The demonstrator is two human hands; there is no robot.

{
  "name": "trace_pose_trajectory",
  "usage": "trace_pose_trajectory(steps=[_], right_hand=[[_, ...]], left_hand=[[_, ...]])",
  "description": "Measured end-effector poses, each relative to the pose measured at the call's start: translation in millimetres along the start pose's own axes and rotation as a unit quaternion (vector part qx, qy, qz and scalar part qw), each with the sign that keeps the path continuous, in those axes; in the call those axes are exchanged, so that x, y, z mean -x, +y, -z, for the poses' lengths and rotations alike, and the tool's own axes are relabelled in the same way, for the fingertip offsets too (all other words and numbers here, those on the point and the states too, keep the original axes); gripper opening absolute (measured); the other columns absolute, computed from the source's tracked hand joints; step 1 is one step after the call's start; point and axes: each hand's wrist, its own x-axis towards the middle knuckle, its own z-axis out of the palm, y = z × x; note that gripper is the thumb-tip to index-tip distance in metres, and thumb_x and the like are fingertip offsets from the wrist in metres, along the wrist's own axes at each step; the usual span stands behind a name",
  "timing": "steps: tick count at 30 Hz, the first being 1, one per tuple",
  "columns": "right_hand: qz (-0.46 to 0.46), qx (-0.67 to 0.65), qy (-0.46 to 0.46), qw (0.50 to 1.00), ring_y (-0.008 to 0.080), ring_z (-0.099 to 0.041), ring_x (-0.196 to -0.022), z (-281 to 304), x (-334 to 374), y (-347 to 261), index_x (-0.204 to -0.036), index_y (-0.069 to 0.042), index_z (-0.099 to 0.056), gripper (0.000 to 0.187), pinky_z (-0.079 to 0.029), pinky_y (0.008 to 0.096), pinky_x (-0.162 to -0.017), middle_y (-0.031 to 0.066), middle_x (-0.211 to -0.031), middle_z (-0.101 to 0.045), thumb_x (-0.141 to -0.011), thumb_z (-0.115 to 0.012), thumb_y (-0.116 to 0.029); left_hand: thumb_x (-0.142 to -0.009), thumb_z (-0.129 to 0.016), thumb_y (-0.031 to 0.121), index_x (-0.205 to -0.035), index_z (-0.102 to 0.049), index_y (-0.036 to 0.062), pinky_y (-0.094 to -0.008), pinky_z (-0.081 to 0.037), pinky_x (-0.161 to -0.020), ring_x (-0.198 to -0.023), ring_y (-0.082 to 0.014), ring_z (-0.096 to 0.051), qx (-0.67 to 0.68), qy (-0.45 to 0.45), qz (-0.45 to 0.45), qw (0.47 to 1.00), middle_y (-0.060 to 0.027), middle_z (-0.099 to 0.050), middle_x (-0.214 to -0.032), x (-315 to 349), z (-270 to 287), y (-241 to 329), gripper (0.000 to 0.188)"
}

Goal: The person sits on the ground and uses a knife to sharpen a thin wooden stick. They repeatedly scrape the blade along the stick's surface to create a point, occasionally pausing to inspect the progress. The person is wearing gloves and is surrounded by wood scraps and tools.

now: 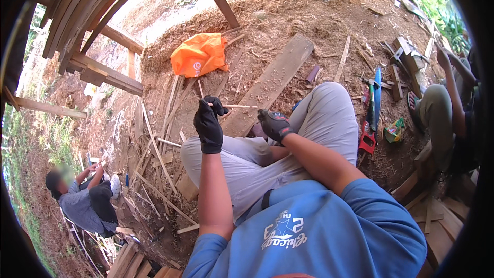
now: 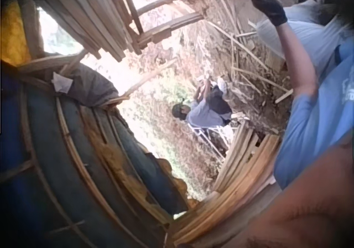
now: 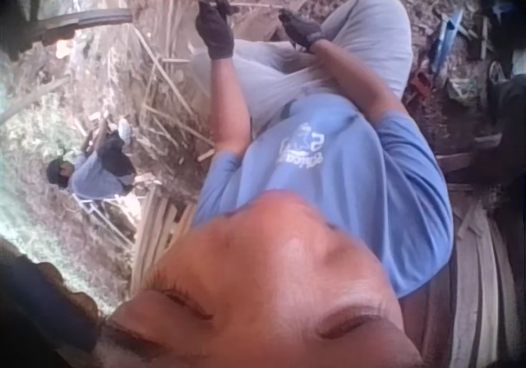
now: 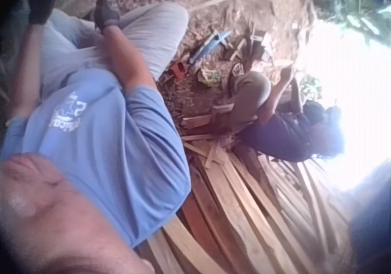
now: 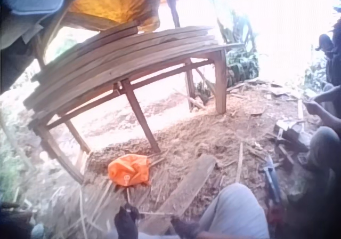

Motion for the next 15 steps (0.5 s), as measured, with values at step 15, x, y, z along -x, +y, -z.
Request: trace_pose_trajectory(steps=[15], right_hand=[[-0.033, -0.001, -0.068, 0.997, 0.0439, -0.069, -0.110, 4.7, 0.3, 2.3, -0.120, -0.006, -0.069, 0.040, -0.054, 0.0530, -0.093, 0.0260, -0.116, -0.072, -0.104, -0.045, -0.034]], left_hand=[[-0.115, -0.038, 0.049, -0.102, -0.061, 0.0039, -0.0381, -0.061, -0.076, -0.069, -0.0150, -0.057, -0.030, 0.051, 0.033, 0.998, -0.0023, -0.055, -0.084, -7.3, -5.3, 6.5, 0.052]])
